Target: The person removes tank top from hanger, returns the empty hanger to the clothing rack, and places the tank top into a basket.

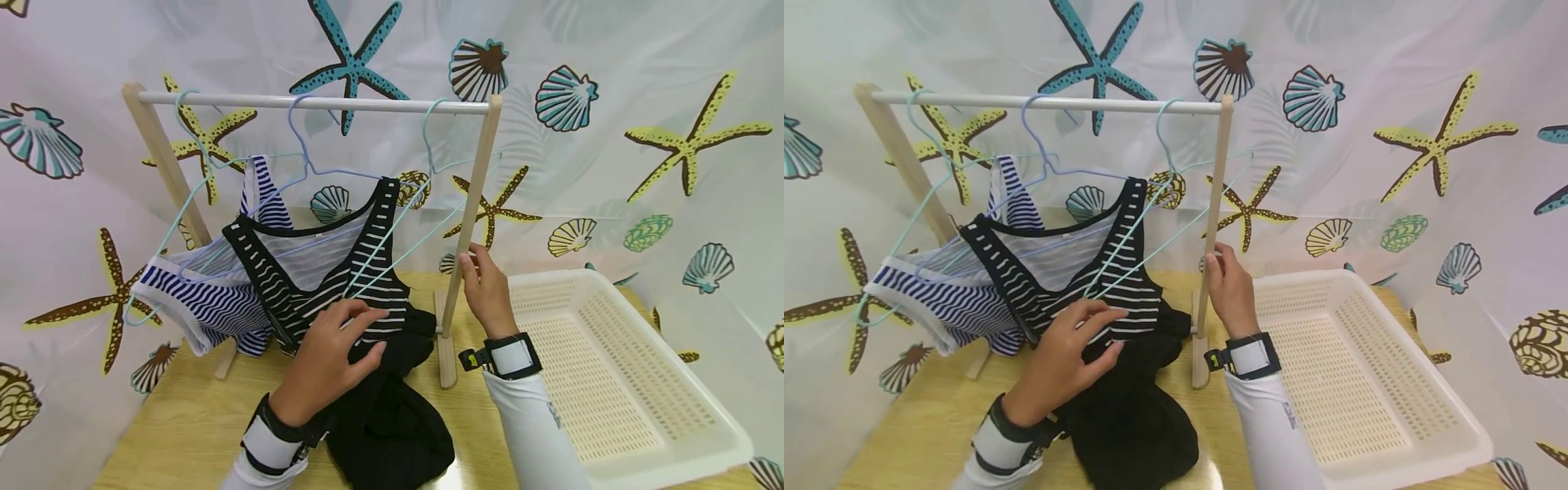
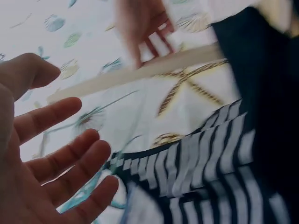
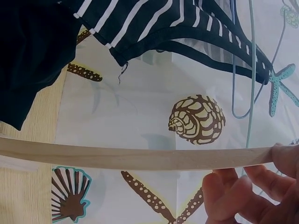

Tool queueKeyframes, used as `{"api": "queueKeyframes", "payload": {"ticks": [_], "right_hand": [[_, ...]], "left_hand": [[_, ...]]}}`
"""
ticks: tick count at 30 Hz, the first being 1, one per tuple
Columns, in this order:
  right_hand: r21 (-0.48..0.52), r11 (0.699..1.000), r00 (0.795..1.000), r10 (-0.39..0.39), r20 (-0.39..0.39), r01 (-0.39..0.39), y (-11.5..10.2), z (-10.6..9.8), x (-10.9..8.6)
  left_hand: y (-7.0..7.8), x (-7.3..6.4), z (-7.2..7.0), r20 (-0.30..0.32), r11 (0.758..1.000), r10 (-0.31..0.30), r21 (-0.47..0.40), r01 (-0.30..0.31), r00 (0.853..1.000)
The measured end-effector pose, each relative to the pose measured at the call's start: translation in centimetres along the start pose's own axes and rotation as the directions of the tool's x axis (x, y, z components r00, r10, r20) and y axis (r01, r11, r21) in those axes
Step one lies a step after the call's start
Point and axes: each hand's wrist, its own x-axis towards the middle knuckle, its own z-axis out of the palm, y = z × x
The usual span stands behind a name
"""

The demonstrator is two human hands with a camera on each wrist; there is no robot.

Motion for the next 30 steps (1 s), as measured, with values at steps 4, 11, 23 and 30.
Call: {"api": "queueKeyframes", "payload": {"ticks": [4,11,23,30], "right_hand": [[0.003,1.0,1.0,-0.001,0.003,0.001,-0.2,-0.2,-0.1],[0.019,1.0,0.998,0.016,0.058,-0.017,-0.5,-0.5,0.2],[-0.198,0.978,0.966,0.11,0.233,-0.064,-1.3,-4.1,-1.5],[-0.442,0.897,0.949,0.16,0.272,-0.024,-1.9,-8.6,-3.5]], "left_hand": [[-0.1,-1.3,1.4,0.108,0.999,-0.035,0.009,0.034,0.994],[-0.5,-2.3,2.7,0.182,0.992,-0.116,0.078,0.103,0.976],[-0.9,-3.0,3.5,0.252,0.982,-0.154,0.143,0.121,0.955],[-1.3,-3.6,3.8,0.404,0.976,-0.199,0.162,0.144,0.893]]}}
